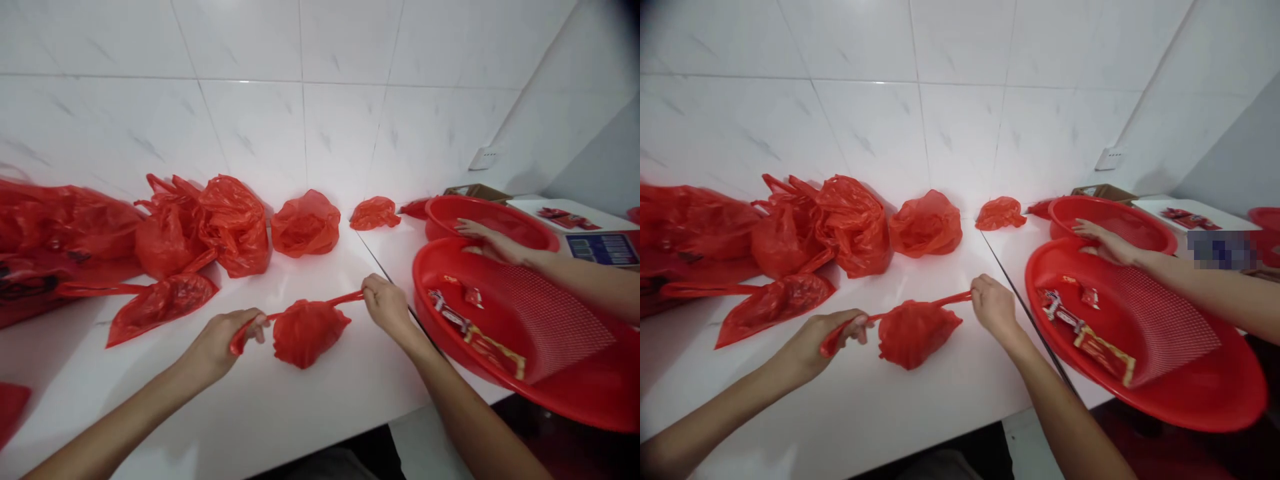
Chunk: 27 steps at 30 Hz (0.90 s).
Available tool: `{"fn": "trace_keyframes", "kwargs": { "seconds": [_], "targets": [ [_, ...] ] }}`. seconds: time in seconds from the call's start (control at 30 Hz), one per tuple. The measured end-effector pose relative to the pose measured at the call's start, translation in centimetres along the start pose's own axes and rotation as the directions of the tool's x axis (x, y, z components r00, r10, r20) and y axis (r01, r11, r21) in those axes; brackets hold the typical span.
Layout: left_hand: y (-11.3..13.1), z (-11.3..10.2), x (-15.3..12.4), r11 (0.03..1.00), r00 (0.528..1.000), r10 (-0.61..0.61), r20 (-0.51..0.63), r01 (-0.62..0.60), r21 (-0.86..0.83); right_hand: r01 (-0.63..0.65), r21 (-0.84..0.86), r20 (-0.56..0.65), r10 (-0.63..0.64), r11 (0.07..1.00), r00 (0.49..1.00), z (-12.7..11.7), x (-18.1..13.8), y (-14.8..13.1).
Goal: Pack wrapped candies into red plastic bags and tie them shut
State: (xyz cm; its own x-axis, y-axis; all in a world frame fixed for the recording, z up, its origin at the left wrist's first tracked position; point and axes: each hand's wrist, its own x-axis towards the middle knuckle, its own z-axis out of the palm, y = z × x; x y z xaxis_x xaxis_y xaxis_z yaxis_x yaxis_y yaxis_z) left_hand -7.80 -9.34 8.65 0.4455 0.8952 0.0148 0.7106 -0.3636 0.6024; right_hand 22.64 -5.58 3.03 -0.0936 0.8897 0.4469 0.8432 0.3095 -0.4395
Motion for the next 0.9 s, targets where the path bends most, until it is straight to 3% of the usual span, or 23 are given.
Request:
{"fn": "trace_keyframes", "kwargs": {
  "seconds": [0.1,0.17,0.3,0.4,0.57,0.9],
  "targets": [
    [-1.2,0.3,-0.6,0.991,0.991,-0.126,0.044,0.128,-0.042,-0.161,-0.042,0.085,0.164,0.986,0.983,1.8,0.3,2.2],
    [-1.2,0.8,-0.3,0.976,0.984,-0.180,0.008,0.180,-0.121,-0.207,-0.025,0.105,0.208,0.978,0.972,2.8,0.5,2.3],
    [-0.4,2.6,1.4,0.948,0.956,-0.228,-0.183,0.175,-0.267,-0.248,0.170,0.070,0.239,0.954,0.968,3.0,0.1,0.1],
    [0.1,5.0,2.6,0.940,0.958,-0.228,-0.173,0.170,-0.295,-0.201,0.318,0.140,0.164,0.926,0.976,2.8,-1.1,-1.9],
    [-0.4,8.3,3.8,0.979,0.986,-0.146,-0.083,0.132,-0.158,-0.159,0.204,0.271,0.100,0.966,0.957,4.1,-2.9,-2.8],
    [-1.7,9.3,5.2,0.977,0.985,-0.173,-0.008,0.172,0.125,-0.155,-0.033,0.276,0.158,0.987,0.948,6.4,-2.6,-2.1]
  ]
}}
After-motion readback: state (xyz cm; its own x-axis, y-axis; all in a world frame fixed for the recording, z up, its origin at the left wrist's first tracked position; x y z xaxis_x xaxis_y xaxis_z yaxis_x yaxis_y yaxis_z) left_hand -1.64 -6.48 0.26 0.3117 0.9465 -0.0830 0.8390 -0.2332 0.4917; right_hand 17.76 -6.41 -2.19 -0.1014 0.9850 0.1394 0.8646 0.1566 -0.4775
